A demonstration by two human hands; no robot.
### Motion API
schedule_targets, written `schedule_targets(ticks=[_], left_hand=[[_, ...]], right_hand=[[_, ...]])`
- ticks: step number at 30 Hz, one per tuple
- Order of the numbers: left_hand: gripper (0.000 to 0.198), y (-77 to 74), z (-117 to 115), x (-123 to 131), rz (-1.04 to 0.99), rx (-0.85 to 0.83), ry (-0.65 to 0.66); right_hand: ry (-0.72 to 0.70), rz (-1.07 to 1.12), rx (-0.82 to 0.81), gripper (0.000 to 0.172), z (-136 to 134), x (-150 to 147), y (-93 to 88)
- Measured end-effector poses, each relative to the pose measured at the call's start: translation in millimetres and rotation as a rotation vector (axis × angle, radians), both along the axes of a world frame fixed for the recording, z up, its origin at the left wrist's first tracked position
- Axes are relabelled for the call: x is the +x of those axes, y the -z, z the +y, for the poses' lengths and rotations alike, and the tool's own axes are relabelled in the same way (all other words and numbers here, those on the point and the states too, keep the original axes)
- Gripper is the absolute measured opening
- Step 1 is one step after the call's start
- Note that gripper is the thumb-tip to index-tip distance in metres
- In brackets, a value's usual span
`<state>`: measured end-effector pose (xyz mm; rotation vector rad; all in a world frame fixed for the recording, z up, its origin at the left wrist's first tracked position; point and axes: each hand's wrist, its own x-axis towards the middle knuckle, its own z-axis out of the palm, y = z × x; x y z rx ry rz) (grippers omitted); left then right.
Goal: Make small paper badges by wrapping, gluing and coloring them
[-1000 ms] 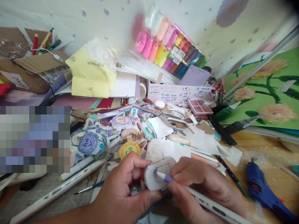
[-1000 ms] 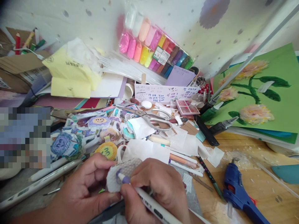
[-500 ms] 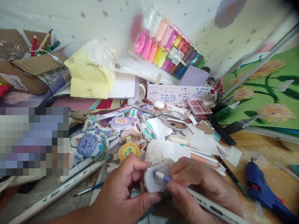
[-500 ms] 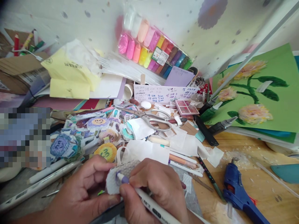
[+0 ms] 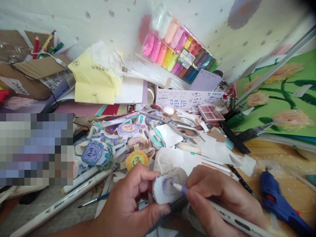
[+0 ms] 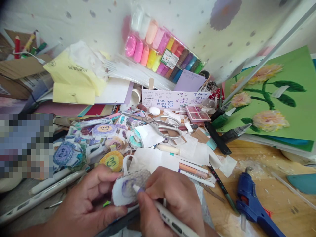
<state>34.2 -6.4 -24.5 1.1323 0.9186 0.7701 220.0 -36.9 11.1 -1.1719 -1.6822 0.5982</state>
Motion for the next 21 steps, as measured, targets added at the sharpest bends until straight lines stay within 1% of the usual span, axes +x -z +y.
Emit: schedule_targets(ticks=[2,6,9,13,16,19,21], left_hand=[[0.029,-0.6,0.2,-0.2,0.000,-0.003,-0.001],[0.028,-1.2,0.2,-0.2,-0.008,-0.003,0.007],[0.028,-0.8,-0.7,-0.1,-0.015,-0.013,0.016],[0.033,-0.5,-1.5,0.0,-0.014,-0.038,-0.007],[0.035,-1.1,-1.6,0.8,-0.011,-0.062,-0.002],[0.033,-2.6,-1.0,1.9,-0.011,-0.048,-0.006],[0.033,-3.7,0.2,2.4,-0.012,-0.029,0.000]], right_hand=[[-0.033,0.019,0.016,0.017,0.7,-1.4,0.2],[-0.011,0.028,0.018,0.017,1.5,-3.2,2.7],[-0.066,0.018,0.003,0.017,1.7,-2.9,4.0],[-0.032,0.034,0.015,0.018,2.0,-1.7,4.3],[-0.084,0.014,0.021,0.018,2.0,-2.0,5.1],[-0.048,0.019,0.034,0.019,1.9,-2.7,5.6],[-0.067,0.022,0.032,0.018,1.5,-2.7,5.4]])
